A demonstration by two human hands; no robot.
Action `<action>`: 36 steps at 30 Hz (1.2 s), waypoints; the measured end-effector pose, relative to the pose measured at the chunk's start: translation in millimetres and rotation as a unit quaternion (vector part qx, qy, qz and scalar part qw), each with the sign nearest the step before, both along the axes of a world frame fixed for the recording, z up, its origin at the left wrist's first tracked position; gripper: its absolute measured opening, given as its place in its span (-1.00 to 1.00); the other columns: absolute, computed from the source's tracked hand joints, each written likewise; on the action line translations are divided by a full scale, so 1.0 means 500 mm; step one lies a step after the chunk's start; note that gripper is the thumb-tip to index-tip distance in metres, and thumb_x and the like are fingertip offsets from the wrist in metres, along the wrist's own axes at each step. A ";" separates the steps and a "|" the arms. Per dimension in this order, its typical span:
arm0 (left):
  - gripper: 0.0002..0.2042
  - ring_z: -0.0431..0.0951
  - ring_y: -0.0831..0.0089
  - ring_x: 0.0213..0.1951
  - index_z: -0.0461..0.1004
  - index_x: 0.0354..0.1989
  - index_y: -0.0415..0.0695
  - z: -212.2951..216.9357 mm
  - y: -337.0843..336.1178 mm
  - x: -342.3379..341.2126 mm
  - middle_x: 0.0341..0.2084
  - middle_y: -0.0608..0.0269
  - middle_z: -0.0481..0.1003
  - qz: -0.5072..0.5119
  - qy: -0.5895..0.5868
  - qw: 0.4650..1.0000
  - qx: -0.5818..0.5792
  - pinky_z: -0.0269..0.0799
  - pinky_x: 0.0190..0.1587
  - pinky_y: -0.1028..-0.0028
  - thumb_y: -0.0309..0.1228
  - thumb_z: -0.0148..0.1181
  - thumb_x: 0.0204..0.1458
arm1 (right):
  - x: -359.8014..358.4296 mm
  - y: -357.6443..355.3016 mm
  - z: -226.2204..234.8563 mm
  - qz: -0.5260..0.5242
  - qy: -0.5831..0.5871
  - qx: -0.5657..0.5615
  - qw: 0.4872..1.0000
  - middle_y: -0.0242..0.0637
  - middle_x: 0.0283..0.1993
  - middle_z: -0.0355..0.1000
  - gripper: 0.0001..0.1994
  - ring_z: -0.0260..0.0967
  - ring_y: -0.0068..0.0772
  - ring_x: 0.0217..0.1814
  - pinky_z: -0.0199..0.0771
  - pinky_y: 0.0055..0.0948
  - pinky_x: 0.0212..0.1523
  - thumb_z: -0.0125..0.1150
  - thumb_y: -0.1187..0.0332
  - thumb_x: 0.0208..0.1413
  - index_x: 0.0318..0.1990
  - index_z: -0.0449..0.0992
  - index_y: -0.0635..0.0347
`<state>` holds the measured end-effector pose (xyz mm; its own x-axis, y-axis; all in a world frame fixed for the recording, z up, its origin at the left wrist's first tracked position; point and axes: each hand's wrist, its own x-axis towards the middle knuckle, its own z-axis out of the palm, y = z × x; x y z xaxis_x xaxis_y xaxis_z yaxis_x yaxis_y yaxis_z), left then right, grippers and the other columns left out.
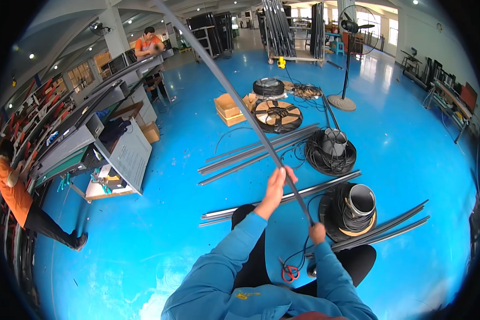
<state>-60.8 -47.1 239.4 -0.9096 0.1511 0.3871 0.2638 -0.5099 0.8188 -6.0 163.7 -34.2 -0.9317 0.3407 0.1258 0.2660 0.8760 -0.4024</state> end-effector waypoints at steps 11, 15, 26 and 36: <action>-0.82 0.50 0.46 -0.31 0.32 -0.18 -0.11 -0.017 -0.016 0.018 -0.35 0.16 0.49 0.006 -0.099 0.995 0.032 0.50 -0.28 0.49 -0.37 0.05 0.07 | -0.013 0.312 0.305 -0.047 -0.101 0.175 0.978 -0.07 -0.41 0.46 -0.68 0.41 0.02 -0.41 0.39 -0.16 -0.46 0.23 0.14 -0.22 -0.37 0.49 0.20; -0.78 0.49 0.51 -0.34 0.40 -0.18 -0.12 -0.123 0.102 0.075 -0.35 0.26 0.49 -0.115 -0.200 0.972 -0.055 0.44 -0.32 0.57 -0.30 0.11 0.04 | 0.031 0.330 0.298 -0.037 -0.111 0.198 0.973 -0.09 -0.41 0.46 -0.76 0.41 0.01 -0.38 0.41 -0.18 -0.43 0.19 0.21 -0.16 -0.39 0.49 0.18; -0.79 0.45 0.58 -0.45 0.45 -0.28 -0.14 -0.179 0.157 0.096 -0.42 0.32 0.47 -0.115 -0.206 0.971 0.048 0.39 -0.40 0.63 -0.27 0.12 0.01 | 0.094 0.516 0.187 -0.086 -0.236 0.183 0.950 -0.06 -0.36 0.46 -0.77 0.42 0.01 -0.31 0.44 -0.17 -0.36 0.25 0.33 -0.21 -0.38 0.50 0.29; -0.83 0.45 0.59 -0.43 0.45 -0.32 -0.13 -0.192 0.170 0.106 -0.42 0.33 0.48 -0.146 -0.175 0.974 0.014 0.39 -0.39 0.63 -0.30 0.10 0.03 | 0.067 0.633 0.090 -0.107 -0.280 0.162 0.940 -0.05 -0.38 0.47 -0.74 0.44 -0.02 -0.30 0.46 -0.19 -0.32 0.33 0.37 -0.29 -0.41 0.52 0.35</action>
<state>-8.0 37.8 143.5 -0.9062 0.4173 0.0684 -0.1890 -0.5445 0.8172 27.4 480.2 10.8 -0.7978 0.5555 -0.2344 0.5399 0.8312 0.1326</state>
